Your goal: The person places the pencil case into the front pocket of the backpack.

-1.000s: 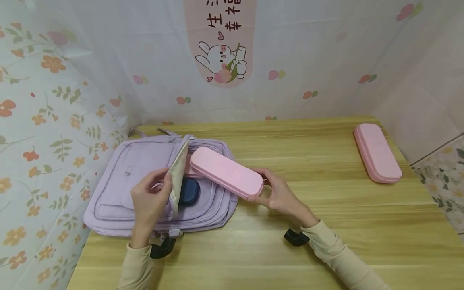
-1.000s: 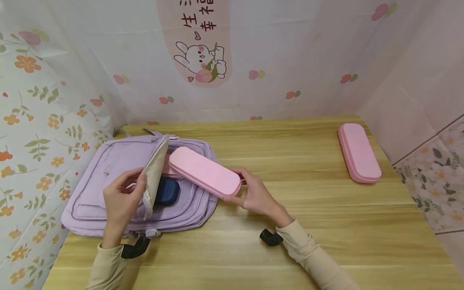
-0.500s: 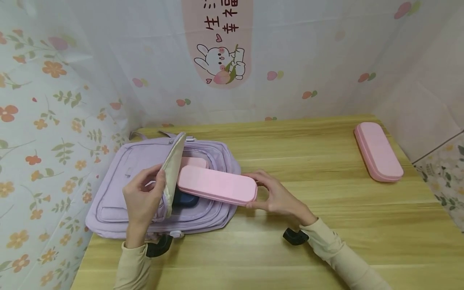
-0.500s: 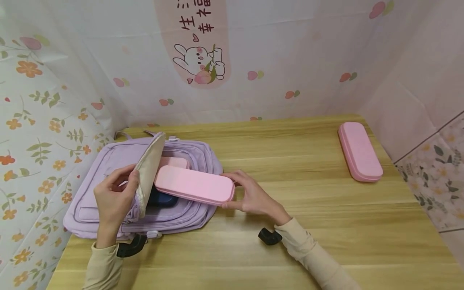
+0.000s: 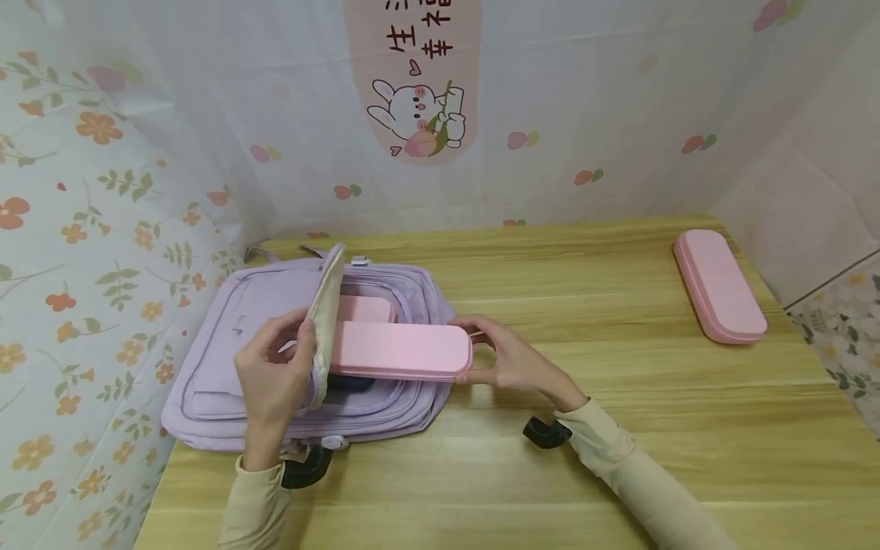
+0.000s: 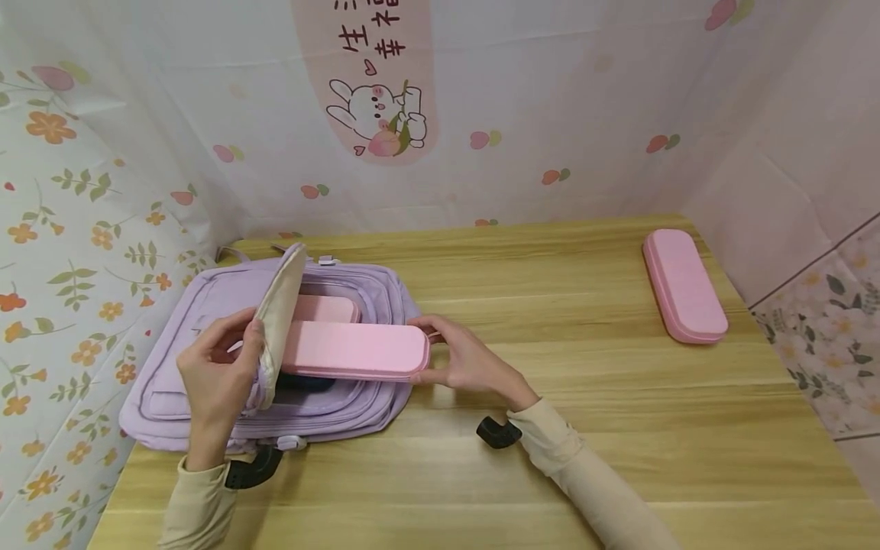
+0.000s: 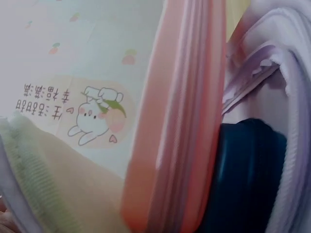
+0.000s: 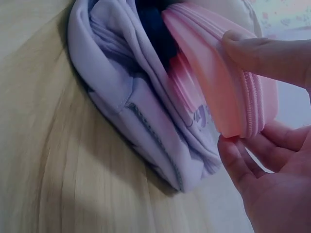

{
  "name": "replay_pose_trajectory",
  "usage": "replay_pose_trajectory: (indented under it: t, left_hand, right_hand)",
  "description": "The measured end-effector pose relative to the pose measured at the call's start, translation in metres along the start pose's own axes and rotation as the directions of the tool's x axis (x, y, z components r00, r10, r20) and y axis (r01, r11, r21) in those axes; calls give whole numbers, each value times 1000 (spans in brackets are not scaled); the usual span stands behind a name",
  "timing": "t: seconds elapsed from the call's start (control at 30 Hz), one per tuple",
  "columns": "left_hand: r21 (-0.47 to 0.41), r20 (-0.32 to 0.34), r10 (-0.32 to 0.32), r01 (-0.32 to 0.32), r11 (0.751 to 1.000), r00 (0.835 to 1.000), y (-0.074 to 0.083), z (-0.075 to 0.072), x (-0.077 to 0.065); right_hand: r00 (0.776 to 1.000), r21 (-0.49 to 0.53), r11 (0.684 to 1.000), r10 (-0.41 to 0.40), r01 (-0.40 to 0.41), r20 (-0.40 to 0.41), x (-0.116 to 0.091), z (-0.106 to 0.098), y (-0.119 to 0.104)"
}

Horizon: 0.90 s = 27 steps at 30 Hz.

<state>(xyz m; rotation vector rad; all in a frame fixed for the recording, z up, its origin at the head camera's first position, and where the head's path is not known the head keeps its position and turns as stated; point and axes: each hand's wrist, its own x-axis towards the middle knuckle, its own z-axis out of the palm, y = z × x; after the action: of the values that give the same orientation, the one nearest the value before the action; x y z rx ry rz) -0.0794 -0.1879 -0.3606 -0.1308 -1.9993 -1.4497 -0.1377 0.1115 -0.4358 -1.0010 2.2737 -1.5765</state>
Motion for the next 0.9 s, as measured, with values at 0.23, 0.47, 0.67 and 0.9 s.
replay_pose_trajectory:
  t: [0.23,0.47,0.67,0.9]
  left_hand:
    - [-2,-20,18,-18,1000,1000,14,7,-1]
    - [7,-28,31,-31,1000,999,16,8,-3]
    - [-20,-35,32,-32,999,999,15,9,-4]
    - [-10,-45,32,-33,999,998,14,11,-7]
  right_hand:
    - [999,30,999,-42,41,22,13,12,-25]
    - [999,-22,999,-47,48,25,22,27,-36]
    - [991,-108,986,-130,125,-39,32,46,-13]
    - [986,-197,974,-135,114,-101,41,63,-16]
